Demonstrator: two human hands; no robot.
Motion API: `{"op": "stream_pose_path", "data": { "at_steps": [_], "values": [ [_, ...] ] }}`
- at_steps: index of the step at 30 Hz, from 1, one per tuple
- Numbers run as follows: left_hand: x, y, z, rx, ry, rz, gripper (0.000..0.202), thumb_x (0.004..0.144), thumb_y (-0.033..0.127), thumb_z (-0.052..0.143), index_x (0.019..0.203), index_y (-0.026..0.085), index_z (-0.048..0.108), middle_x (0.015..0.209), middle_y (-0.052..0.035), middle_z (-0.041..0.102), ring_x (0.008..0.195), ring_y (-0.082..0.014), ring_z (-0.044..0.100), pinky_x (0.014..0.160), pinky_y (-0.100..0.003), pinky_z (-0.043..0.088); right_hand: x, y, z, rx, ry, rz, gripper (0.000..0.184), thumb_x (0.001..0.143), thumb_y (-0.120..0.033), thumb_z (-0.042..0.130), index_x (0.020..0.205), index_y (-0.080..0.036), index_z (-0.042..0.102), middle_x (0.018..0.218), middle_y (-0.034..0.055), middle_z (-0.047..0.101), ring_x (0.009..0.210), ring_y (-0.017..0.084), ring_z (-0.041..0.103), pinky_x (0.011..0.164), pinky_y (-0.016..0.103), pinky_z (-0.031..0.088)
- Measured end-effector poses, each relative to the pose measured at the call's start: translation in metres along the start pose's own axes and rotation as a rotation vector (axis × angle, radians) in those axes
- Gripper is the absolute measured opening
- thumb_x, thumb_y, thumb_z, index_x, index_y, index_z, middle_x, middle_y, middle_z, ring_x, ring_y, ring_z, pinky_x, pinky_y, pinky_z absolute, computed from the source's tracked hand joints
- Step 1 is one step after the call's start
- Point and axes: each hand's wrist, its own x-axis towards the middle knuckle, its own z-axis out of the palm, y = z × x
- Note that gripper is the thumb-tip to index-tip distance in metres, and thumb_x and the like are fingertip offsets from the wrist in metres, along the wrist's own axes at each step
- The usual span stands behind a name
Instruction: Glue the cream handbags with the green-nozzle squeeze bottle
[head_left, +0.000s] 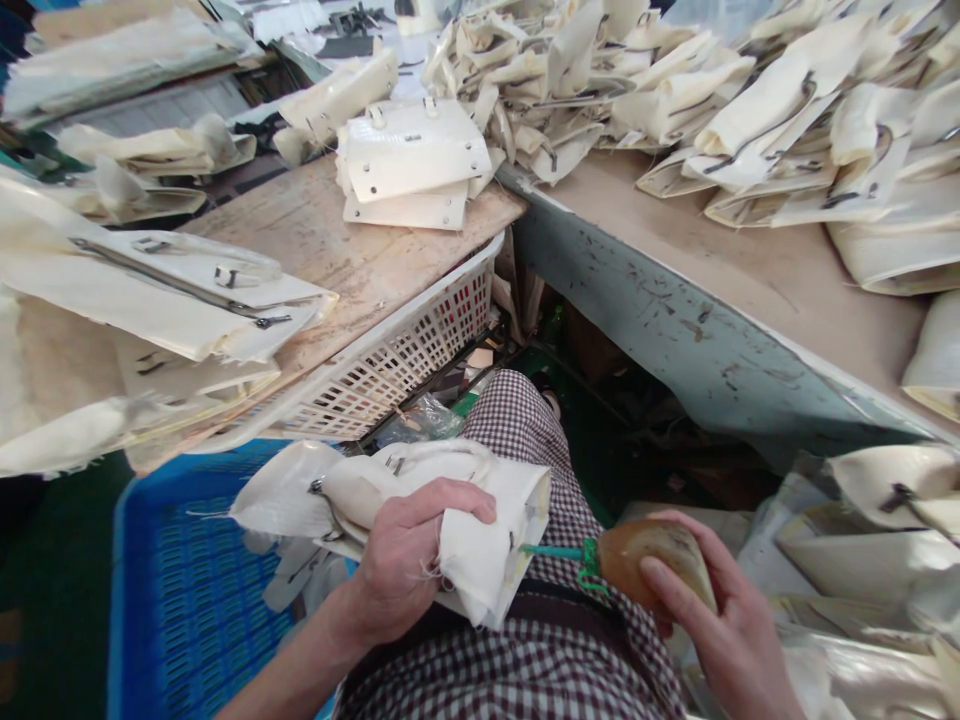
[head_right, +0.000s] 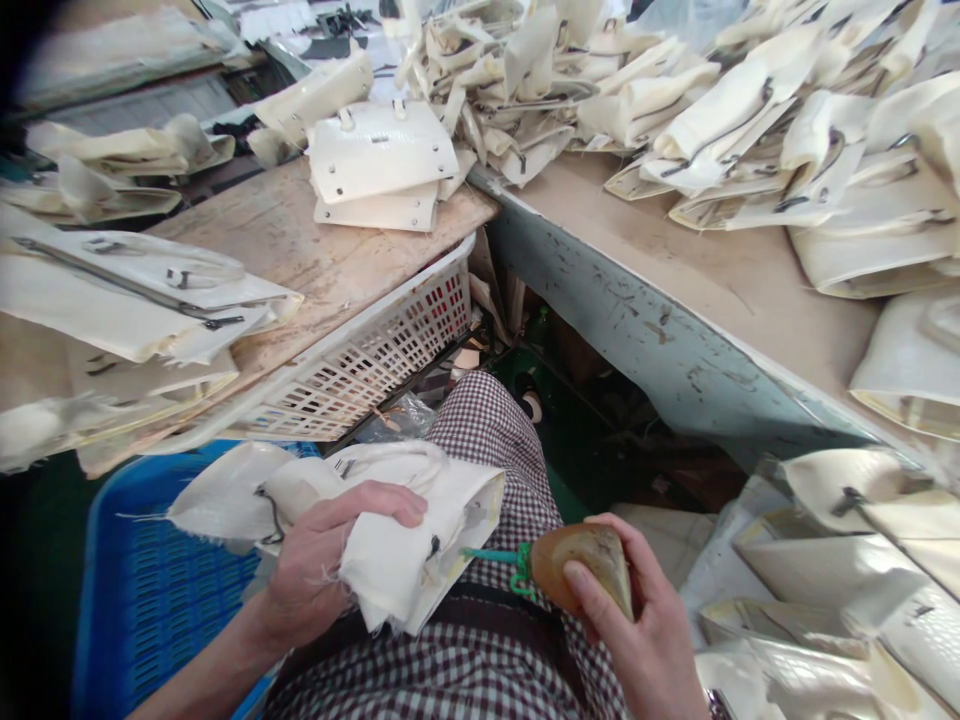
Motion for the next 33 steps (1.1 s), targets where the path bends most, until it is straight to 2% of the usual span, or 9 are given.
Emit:
{"op": "stream_pose_path", "data": {
  "at_steps": [4, 10, 16, 21, 23, 25, 29, 33],
  "values": [
    [0.000, 0.001, 0.001, -0.020, -0.010, -0.038, 0.019, 0.099, 0.021, 0.052, 0.095, 0.016, 0.071, 0.090, -0.0092, 0.076, 0.086, -0.0175, 0.073, 0.080, -0.024, 0.059, 0.011, 0.009, -0.003, -0.079, 0.029, -0.037, 0.052, 0.073, -0.059, 0.075, 0.111, -0.024, 0.067, 0.100, 0.0058, 0.073, 0.087, 0.029, 0.070, 0.071, 0.034, 0.059],
    [0.000, 0.001, 0.002, -0.042, -0.016, -0.088, 0.023, 0.100, 0.025, 0.051, 0.093, 0.015, 0.071, 0.091, -0.0109, 0.076, 0.088, -0.0176, 0.073, 0.081, -0.024, 0.058, 0.017, 0.014, 0.001, -0.101, 0.036, -0.109, 0.054, 0.074, -0.057, 0.077, 0.114, -0.023, 0.064, 0.107, 0.0091, 0.070, 0.086, 0.030, 0.069, 0.067, 0.039, 0.059],
    [0.003, 0.001, 0.001, -0.024, -0.027, -0.068, 0.021, 0.098, 0.019, 0.052, 0.093, 0.015, 0.072, 0.091, -0.0114, 0.077, 0.086, -0.0181, 0.073, 0.079, -0.025, 0.059, 0.016, 0.033, 0.001, -0.126, 0.064, -0.234, 0.050, 0.078, -0.052, 0.076, 0.117, -0.024, 0.062, 0.112, 0.0093, 0.068, 0.095, 0.031, 0.067, 0.081, 0.044, 0.057],
    [0.003, 0.001, 0.000, -0.059, -0.010, -0.152, 0.021, 0.097, 0.019, 0.053, 0.093, 0.015, 0.073, 0.092, -0.0109, 0.077, 0.086, -0.0189, 0.073, 0.078, -0.025, 0.058, 0.016, 0.036, 0.001, -0.132, 0.041, -0.343, 0.045, 0.080, -0.048, 0.076, 0.117, -0.025, 0.061, 0.113, 0.0077, 0.065, 0.100, 0.030, 0.065, 0.089, 0.043, 0.053],
    [0.003, 0.000, -0.001, -0.070, -0.019, -0.170, 0.022, 0.097, 0.020, 0.053, 0.093, 0.015, 0.073, 0.093, -0.0106, 0.077, 0.087, -0.0191, 0.073, 0.079, -0.026, 0.057, 0.017, 0.031, -0.001, -0.133, 0.029, -0.311, 0.046, 0.079, -0.049, 0.076, 0.115, -0.025, 0.062, 0.113, 0.0077, 0.066, 0.099, 0.030, 0.065, 0.087, 0.042, 0.054],
    [0.002, -0.002, 0.000, -0.074, -0.033, -0.163, 0.022, 0.098, 0.020, 0.052, 0.093, 0.015, 0.073, 0.093, -0.0108, 0.077, 0.086, -0.0193, 0.073, 0.079, -0.026, 0.057, 0.016, 0.021, -0.003, -0.118, 0.020, -0.225, 0.048, 0.077, -0.052, 0.077, 0.114, -0.024, 0.063, 0.110, 0.0073, 0.068, 0.095, 0.029, 0.066, 0.080, 0.039, 0.056],
    [0.003, -0.002, 0.001, -0.024, -0.061, -0.053, 0.019, 0.095, 0.014, 0.053, 0.094, 0.015, 0.072, 0.092, -0.0108, 0.076, 0.085, -0.0180, 0.073, 0.077, -0.025, 0.058, 0.013, -0.002, -0.006, -0.003, -0.010, 0.005, 0.050, 0.077, -0.056, 0.074, 0.114, -0.024, 0.063, 0.094, 0.0036, 0.069, 0.070, 0.023, 0.065, 0.049, 0.029, 0.051],
    [0.003, 0.000, 0.003, 0.026, -0.093, 0.005, 0.018, 0.093, 0.007, 0.054, 0.095, 0.015, 0.070, 0.093, -0.0099, 0.076, 0.085, -0.0168, 0.072, 0.078, -0.024, 0.058, 0.013, -0.014, -0.003, 0.062, 0.022, 0.083, 0.051, 0.075, -0.057, 0.075, 0.112, -0.023, 0.063, 0.084, 0.0012, 0.068, 0.054, 0.017, 0.056, 0.043, 0.025, 0.049]
  ]
}}
